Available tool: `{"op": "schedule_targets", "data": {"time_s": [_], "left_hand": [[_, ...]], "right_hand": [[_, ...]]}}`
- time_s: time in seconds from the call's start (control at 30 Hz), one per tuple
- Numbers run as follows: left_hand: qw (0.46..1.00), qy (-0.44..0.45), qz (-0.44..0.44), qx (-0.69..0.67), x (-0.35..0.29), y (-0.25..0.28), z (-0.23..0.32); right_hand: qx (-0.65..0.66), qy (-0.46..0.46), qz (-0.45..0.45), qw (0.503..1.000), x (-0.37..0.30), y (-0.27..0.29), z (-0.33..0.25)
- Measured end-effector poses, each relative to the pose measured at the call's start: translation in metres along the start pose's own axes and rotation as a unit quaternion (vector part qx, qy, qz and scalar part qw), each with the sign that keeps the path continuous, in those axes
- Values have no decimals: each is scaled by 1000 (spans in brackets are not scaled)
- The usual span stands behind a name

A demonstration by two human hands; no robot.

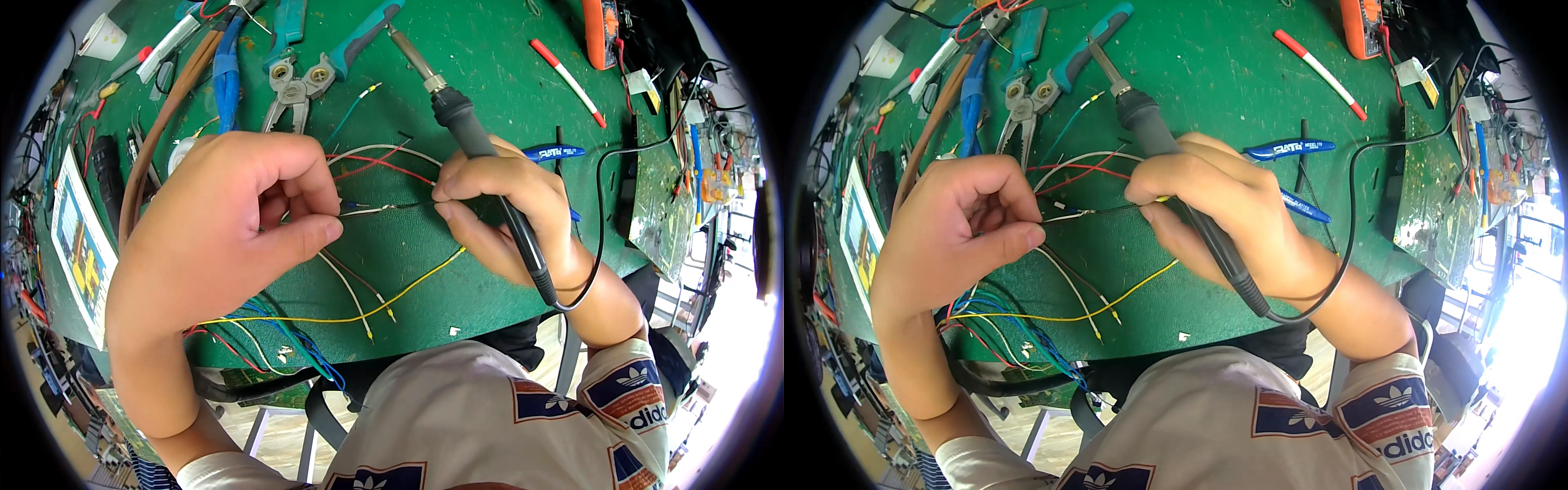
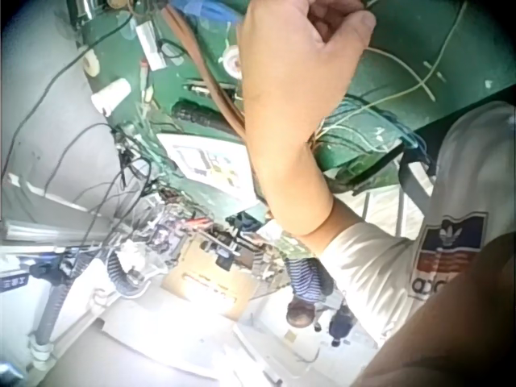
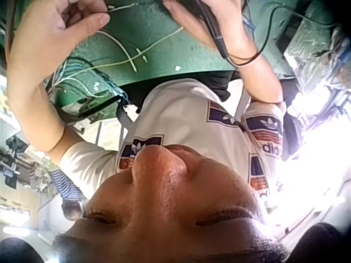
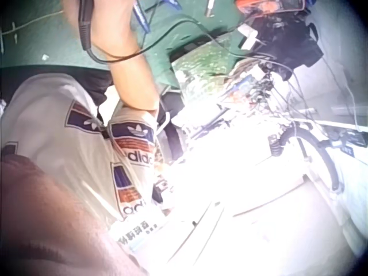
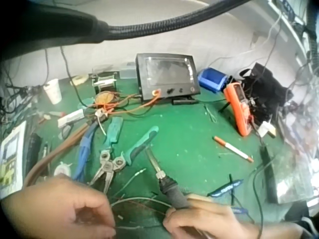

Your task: The person joins wires together using a soldering iron and wire cutters. They trim a wire with the cutters, apply solder to a connection point, and then slide a black tube over a joint.

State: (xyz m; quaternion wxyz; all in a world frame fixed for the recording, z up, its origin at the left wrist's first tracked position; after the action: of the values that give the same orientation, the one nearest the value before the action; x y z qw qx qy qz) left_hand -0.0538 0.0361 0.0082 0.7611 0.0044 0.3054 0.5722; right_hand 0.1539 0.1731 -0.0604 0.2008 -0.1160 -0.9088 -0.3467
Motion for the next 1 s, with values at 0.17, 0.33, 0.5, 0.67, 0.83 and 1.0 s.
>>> {"op": "schedule_targets", "data": {"time_s": [0.17,0.33,0.5,0.67,0.83,1.0], "left_hand": [[996,-32,42,66,-1,-3,-2],[991,-39,61,111,-1,-4,-1],[994,-22,69,82,-2,-4,-1],[993,-22,63,97,0,-7,0],[991,-37,59,117,0,-10,0],[990,-43,51,127,4,-12,-2]], "right_hand": [[-17,-8,-55,998,3,8,-6],[-27,12,-16,999,-6,21,-7],[76,-18,28,997,-26,28,-25],[174,10,87,981,-63,6,-45],[283,-68,101,951,-87,-26,-66],[351,-141,129,917,-99,-37,-77]]}}
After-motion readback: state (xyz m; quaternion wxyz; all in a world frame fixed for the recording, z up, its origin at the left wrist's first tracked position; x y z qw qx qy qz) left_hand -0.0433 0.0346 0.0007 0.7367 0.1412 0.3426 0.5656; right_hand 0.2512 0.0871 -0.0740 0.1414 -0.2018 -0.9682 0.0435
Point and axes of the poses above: each hand's wrist, its own x-axis towards the middle knuckle, its own y-axis out of the back of the hand, z = x × y, the point moved 2 cm from there along x, towards the middle knuckle, and after that the axes turned 15 degrees about -z, right-handed, at the moved point
